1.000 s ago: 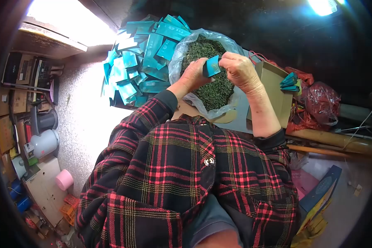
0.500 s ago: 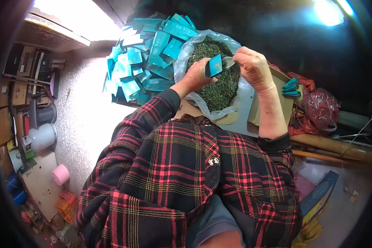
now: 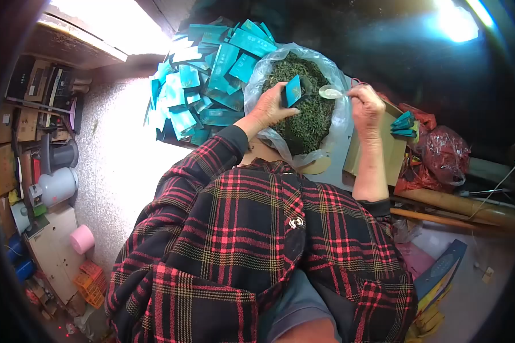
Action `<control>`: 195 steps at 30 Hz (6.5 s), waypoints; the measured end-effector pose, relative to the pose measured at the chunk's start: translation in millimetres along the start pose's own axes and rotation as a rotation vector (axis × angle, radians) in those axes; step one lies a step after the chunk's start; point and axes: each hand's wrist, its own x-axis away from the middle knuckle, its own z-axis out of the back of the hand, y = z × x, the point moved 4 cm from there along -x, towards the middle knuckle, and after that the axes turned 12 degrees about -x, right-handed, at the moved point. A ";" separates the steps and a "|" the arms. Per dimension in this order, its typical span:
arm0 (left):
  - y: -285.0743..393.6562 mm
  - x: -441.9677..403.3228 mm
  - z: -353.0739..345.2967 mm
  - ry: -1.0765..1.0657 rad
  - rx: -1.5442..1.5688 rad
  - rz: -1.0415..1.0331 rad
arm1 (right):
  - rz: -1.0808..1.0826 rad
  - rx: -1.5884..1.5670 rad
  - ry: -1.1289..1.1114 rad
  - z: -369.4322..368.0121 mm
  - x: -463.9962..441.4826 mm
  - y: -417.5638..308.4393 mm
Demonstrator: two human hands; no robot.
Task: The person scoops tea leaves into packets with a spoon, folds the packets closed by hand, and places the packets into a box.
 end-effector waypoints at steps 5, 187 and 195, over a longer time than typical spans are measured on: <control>-4.3 0.1 -12.0 -0.066 0.580 0.039 | -0.284 -0.094 0.058 -63.8 85.6 88.0; 193.5 -207.0 -462.7 -0.635 -0.168 -0.214 | -0.952 0.180 1.075 149.9 251.6 332.8; 226.5 -201.3 -443.1 -0.551 -0.082 -0.174 | -0.934 0.205 1.055 133.6 261.6 343.6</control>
